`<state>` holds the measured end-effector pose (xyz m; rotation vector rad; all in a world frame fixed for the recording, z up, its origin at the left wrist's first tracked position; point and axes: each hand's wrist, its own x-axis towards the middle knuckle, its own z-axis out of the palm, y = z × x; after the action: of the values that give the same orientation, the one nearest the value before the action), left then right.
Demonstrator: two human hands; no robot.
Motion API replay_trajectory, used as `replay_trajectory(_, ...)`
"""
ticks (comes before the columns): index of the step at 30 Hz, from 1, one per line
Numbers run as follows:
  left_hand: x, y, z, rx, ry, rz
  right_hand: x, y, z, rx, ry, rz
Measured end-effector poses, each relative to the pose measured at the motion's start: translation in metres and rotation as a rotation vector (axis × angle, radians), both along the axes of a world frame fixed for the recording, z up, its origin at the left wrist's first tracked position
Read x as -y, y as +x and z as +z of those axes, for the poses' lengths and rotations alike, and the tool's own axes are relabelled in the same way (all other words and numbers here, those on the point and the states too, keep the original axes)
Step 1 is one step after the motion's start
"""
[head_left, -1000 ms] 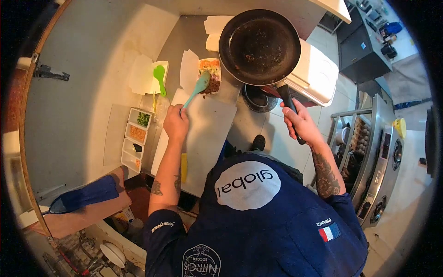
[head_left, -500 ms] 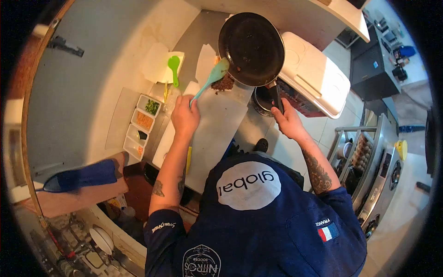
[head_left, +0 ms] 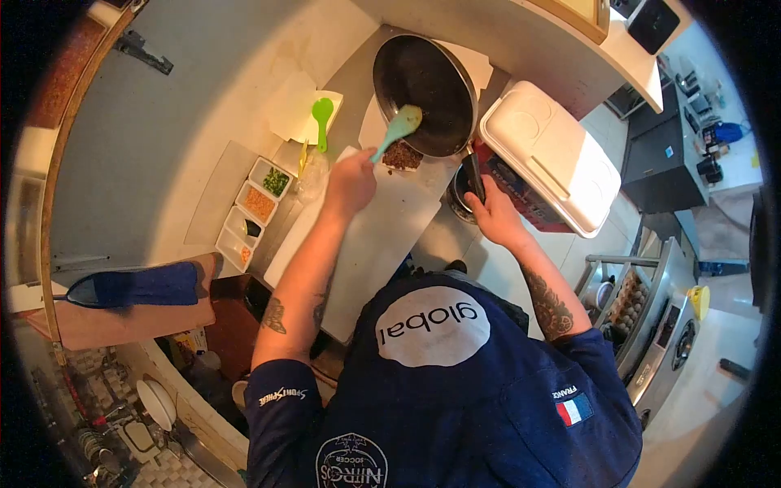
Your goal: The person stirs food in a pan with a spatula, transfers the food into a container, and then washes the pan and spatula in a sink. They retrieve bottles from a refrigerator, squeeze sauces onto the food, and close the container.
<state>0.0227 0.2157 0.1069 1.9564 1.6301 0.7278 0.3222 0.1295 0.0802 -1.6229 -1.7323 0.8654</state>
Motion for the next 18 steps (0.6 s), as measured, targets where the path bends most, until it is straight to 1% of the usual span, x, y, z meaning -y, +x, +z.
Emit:
replay_trajectory(1,0.006,-0.003,-0.022,-0.013,0.054,-0.028,-0.002,-0.001,0.004,0.006,-0.051,0.001)
replay_trajectory(2,0.012,-0.003,-0.033,-0.025,0.106,-0.056,-0.003,-0.002,0.008,0.013,-0.104,0.002)
replay_trajectory(5,0.029,0.017,-0.007,0.346,-0.486,0.211,-0.004,-0.002,0.016,0.031,-0.175,0.014)
replay_trajectory(8,0.045,0.05,-0.011,0.689,-0.425,0.219,0.001,-0.01,0.012,0.087,-0.089,-0.015)
replay_trajectory(9,0.049,0.064,-0.007,0.632,-0.415,0.207,0.001,-0.014,0.019,0.074,-0.141,-0.002)
replay_trajectory(11,0.052,0.086,0.004,0.519,-0.397,0.178,0.002,-0.014,0.006,0.079,-0.084,0.007)
replay_trajectory(12,0.046,0.09,-0.022,0.442,-0.218,0.146,0.004,-0.012,-0.003,0.082,-0.059,0.009)
replay_trajectory(13,0.036,0.093,-0.068,0.359,-0.041,0.115,0.004,-0.009,-0.009,0.065,-0.021,0.03)
replay_trajectory(14,0.031,0.094,-0.093,0.267,0.133,0.084,0.004,-0.007,-0.006,0.075,-0.063,0.03)
replay_trajectory(15,0.033,0.092,-0.079,0.375,-0.058,0.117,0.004,-0.005,-0.001,0.085,-0.105,0.027)
replay_trajectory(16,0.037,0.089,-0.048,0.483,-0.251,0.146,0.005,-0.003,0.003,0.095,-0.147,0.021)
replay_trajectory(17,0.039,0.086,-0.023,0.588,-0.442,0.167,0.003,-0.002,0.003,0.088,-0.136,0.029)
replay_trajectory(18,0.045,0.09,-0.012,0.63,-0.45,0.167,0.003,0.0,0.003,0.08,-0.127,0.033)
